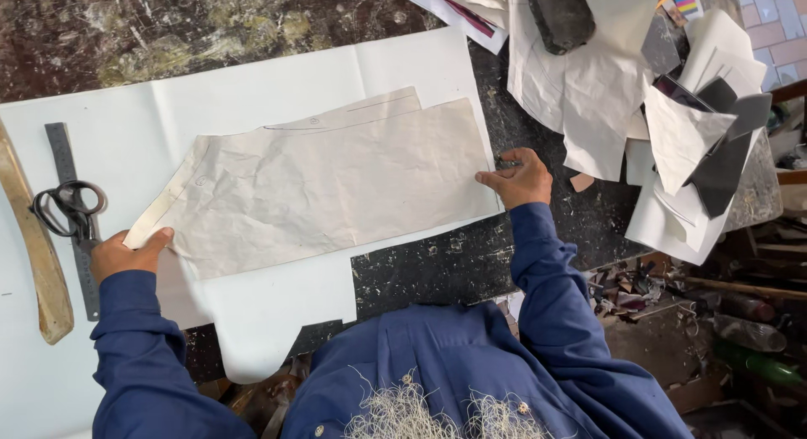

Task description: The person marks lines on several paper pattern pieces using a pencil and a stone weight to hold them in place. They move the patterns around the table, align them, and write on them while occasionally adjusting their position.

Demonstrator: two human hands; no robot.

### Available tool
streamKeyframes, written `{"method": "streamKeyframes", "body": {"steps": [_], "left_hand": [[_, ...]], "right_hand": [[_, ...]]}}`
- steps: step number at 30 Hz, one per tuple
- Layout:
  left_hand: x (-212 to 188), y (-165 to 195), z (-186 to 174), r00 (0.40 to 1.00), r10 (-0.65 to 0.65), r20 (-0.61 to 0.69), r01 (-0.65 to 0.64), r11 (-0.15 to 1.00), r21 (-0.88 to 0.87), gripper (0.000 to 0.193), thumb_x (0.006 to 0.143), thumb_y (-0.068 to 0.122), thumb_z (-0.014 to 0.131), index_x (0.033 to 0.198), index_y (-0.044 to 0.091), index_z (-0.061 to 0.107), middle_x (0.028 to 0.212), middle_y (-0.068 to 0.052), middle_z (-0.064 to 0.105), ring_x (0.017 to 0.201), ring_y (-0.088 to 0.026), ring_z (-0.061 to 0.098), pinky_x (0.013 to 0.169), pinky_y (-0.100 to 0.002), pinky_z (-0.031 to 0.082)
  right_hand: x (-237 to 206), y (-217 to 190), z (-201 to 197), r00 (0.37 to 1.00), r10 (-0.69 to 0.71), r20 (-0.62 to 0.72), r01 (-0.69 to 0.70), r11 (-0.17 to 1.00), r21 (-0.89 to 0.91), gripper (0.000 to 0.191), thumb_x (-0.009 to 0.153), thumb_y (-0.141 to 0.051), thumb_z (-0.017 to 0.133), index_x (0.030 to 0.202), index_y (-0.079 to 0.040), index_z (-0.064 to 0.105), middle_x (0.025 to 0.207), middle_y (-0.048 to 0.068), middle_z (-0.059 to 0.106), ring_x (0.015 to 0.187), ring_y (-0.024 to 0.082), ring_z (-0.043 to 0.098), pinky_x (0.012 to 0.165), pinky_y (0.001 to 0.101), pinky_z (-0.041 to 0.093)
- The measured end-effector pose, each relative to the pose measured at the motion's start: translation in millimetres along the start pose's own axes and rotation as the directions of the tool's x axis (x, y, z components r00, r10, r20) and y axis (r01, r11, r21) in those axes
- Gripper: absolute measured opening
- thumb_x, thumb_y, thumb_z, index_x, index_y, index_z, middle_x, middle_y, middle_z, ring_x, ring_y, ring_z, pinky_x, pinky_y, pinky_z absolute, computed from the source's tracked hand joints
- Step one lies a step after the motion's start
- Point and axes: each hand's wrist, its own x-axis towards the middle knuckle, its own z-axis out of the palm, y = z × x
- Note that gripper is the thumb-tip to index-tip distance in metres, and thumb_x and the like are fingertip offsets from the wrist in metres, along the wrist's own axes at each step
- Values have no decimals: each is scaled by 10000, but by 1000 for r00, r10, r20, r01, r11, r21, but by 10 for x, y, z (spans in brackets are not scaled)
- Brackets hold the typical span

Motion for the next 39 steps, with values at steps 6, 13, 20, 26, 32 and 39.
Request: {"method": "streamKeyframes", "body": {"steps": [6, 13, 20, 26, 32, 39], "left_hand": [[43, -139, 33, 1000, -26, -3, 26, 1000, 3, 408, 840, 368, 894, 1038, 23, 803, 856, -115, 752, 700, -225, 690, 675, -360, 541], [23, -157, 47, 999, -48, 8, 48, 998, -34, 397, 853, 361, 879, 1067, 35, 804, 843, -95, 747, 668, -202, 664, 647, -355, 524], [10, -228, 116, 994, 106, -14, -107, 993, -57, 461, 917, 397, 896, 1126, 1, 791, 789, -113, 725, 702, -191, 622, 672, -356, 502], [-147, -30, 140, 964, 192, -182, -119, 930, 347, 502, 860, 342, 901, 1144, -45, 749, 1003, -186, 700, 796, -296, 692, 725, -430, 564], [-628, 511, 239, 761, 565, -319, -423, 805, 417, 491, 863, 238, 873, 1229, 20, 630, 1206, -139, 548, 1012, -267, 637, 821, -423, 539], [-1363, 1469, 927, 786, 619, 3, -618, 785, -49, 199, 847, 244, 789, 993, 123, 730, 995, -41, 687, 588, -167, 566, 593, -326, 492]], "right_hand": [[-8, 64, 15, 998, 61, 34, -65, 989, 131, 637, 683, -192, 949, 1197, -3, 622, 849, 123, 786, 807, 179, 768, 789, 299, 582], [6, 91, 50, 998, 61, 34, -65, 989, 136, 650, 681, -191, 953, 1206, -2, 618, 863, 127, 786, 810, 181, 771, 794, 307, 584], [-5, 38, -75, 996, 86, 13, -87, 989, 120, 643, 666, -219, 955, 1188, -28, 633, 841, 103, 782, 792, 185, 769, 749, 319, 596], [-103, 31, -168, 997, 75, -19, -76, 996, -45, 595, 715, -339, 951, 1139, -52, 649, 792, 89, 722, 718, 199, 699, 689, 337, 561], [-358, 516, -287, 935, -91, -342, 209, 922, 325, 288, 906, -251, 803, 1053, -29, 693, 888, 62, 748, 751, 111, 727, 654, 248, 625], [185, 1065, -1160, 798, -147, -585, 308, 933, 186, 210, 933, -103, 774, 1067, 26, 676, 891, 115, 737, 751, 165, 723, 663, 283, 603]]}}
